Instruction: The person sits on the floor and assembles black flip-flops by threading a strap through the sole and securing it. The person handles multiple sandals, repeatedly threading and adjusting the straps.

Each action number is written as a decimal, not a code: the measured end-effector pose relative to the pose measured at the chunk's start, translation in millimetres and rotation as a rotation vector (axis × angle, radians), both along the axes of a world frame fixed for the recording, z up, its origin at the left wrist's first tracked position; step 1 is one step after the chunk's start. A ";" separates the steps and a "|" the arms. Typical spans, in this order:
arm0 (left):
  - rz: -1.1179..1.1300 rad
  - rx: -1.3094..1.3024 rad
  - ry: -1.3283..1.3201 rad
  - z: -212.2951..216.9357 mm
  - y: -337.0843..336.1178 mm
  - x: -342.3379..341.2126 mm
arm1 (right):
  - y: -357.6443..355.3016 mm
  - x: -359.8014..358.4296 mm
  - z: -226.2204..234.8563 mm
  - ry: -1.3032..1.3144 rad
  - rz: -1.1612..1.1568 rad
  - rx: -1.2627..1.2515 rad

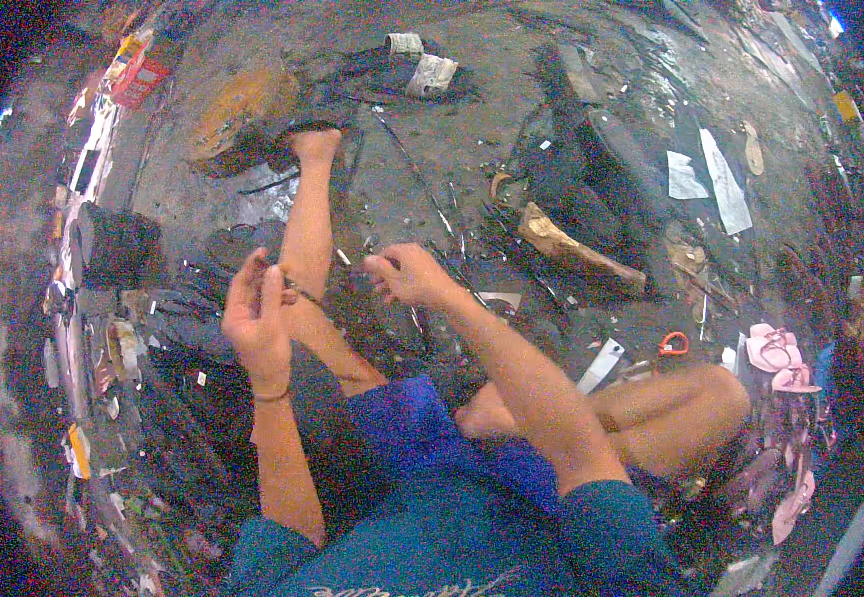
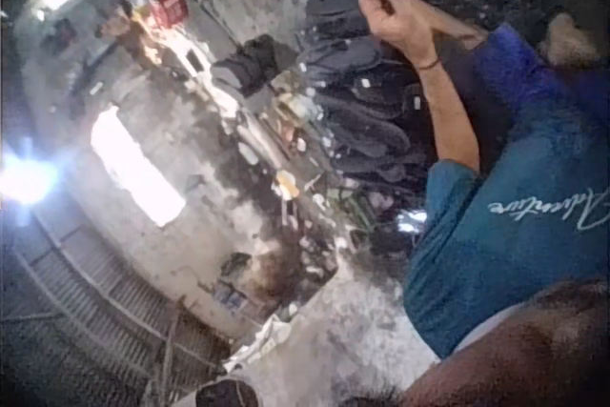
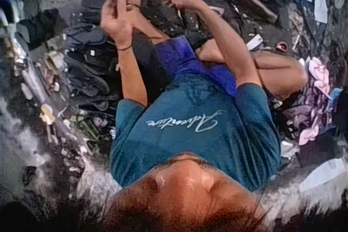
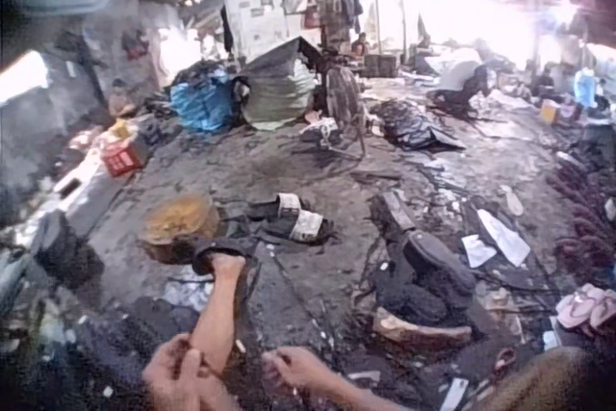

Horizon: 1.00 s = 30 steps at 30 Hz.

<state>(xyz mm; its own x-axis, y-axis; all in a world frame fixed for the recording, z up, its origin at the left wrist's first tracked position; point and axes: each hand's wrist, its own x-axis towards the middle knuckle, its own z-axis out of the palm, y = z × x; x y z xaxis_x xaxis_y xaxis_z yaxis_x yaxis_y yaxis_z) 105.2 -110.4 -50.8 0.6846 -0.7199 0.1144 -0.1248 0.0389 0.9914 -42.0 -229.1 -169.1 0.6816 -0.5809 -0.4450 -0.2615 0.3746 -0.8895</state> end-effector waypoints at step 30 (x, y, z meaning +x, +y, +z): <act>-0.288 0.208 0.242 32.5 21.5 -42.2 | 94.2 -96.1 135.9 -0.184 -0.124 0.210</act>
<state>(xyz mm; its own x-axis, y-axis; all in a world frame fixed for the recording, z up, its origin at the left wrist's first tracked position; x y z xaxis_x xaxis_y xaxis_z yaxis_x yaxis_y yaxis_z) 63.1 -88.8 -18.3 0.4418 -0.8762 -0.1924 0.0988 -0.1657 0.9812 -138.1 -134.9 -33.1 0.6916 -0.5734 -0.4393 -0.0436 0.5740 -0.8177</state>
